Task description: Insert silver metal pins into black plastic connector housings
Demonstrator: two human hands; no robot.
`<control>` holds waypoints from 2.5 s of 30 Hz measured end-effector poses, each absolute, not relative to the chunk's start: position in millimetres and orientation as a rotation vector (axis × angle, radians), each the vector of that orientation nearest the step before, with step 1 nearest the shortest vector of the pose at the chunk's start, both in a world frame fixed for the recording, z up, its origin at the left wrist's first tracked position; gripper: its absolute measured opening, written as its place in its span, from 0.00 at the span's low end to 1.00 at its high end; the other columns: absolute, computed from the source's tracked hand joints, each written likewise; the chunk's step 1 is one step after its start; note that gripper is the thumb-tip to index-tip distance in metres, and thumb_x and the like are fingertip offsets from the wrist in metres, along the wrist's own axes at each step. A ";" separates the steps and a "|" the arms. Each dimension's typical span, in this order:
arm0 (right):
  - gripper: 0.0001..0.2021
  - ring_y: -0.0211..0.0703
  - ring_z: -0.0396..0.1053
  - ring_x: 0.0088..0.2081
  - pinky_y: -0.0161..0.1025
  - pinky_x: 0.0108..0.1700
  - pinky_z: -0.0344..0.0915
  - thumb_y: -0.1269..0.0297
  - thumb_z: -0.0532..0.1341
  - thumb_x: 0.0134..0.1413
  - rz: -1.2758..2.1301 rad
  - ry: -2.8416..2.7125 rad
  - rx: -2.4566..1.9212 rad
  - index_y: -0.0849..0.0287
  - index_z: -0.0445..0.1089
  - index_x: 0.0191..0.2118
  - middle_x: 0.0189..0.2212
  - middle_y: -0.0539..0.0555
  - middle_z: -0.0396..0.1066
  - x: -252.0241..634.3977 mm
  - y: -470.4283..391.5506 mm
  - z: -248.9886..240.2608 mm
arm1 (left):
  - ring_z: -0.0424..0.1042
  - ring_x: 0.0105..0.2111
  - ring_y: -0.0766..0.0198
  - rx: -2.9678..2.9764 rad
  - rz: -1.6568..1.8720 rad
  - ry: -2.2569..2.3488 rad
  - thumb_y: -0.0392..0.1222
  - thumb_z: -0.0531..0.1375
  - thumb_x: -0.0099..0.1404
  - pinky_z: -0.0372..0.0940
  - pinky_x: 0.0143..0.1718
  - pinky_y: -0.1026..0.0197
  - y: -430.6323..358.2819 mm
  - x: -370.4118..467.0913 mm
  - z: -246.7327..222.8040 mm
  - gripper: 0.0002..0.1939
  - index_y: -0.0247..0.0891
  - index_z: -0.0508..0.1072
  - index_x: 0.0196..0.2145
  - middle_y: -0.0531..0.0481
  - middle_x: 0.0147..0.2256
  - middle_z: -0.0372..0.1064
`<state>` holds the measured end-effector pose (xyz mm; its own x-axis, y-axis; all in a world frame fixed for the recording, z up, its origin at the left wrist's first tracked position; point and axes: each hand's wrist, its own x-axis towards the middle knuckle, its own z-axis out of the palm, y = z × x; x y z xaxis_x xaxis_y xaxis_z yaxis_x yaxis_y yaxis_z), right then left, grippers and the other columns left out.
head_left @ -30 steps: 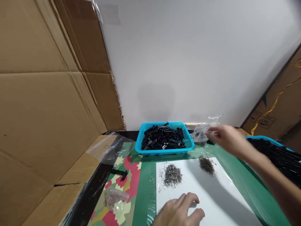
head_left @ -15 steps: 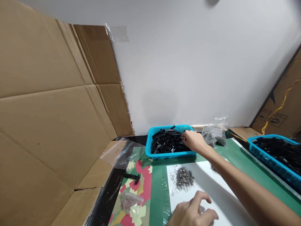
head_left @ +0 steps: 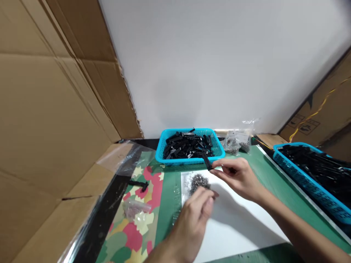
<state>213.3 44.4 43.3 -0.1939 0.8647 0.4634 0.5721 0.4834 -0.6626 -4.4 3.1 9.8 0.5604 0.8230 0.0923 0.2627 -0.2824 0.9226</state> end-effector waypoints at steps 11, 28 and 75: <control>0.20 0.38 0.61 0.22 0.38 0.28 0.51 0.81 0.56 0.59 0.673 -2.320 -0.876 0.57 0.82 0.46 0.22 0.48 0.69 231.8 0.7 16.3 | 0.59 0.25 0.69 1.242 0.884 0.956 0.62 0.57 0.78 0.54 0.24 0.67 17.9 1.9 12.2 0.23 0.42 0.72 0.57 0.54 0.34 0.68; 0.08 0.39 0.62 0.24 0.36 0.30 0.51 0.60 0.65 0.65 0.744 -1.930 -1.785 0.51 0.83 0.39 0.21 0.47 0.68 218.9 13.3 3.8 | 0.69 0.28 0.63 2.010 0.773 0.870 0.56 0.46 0.84 0.60 0.29 0.61 1.2 -6.4 10.2 0.23 0.42 0.70 0.38 0.53 0.30 0.68; 0.18 0.31 0.43 0.22 0.35 0.23 0.38 0.50 0.73 0.61 1.837 -1.129 -1.066 0.59 0.72 0.36 0.19 0.40 0.52 206.6 -3.7 14.8 | 0.64 0.37 0.64 1.748 0.719 0.953 0.44 0.54 0.83 0.58 0.38 0.63 5.4 -4.7 18.6 0.09 0.43 0.71 0.42 0.54 0.40 0.65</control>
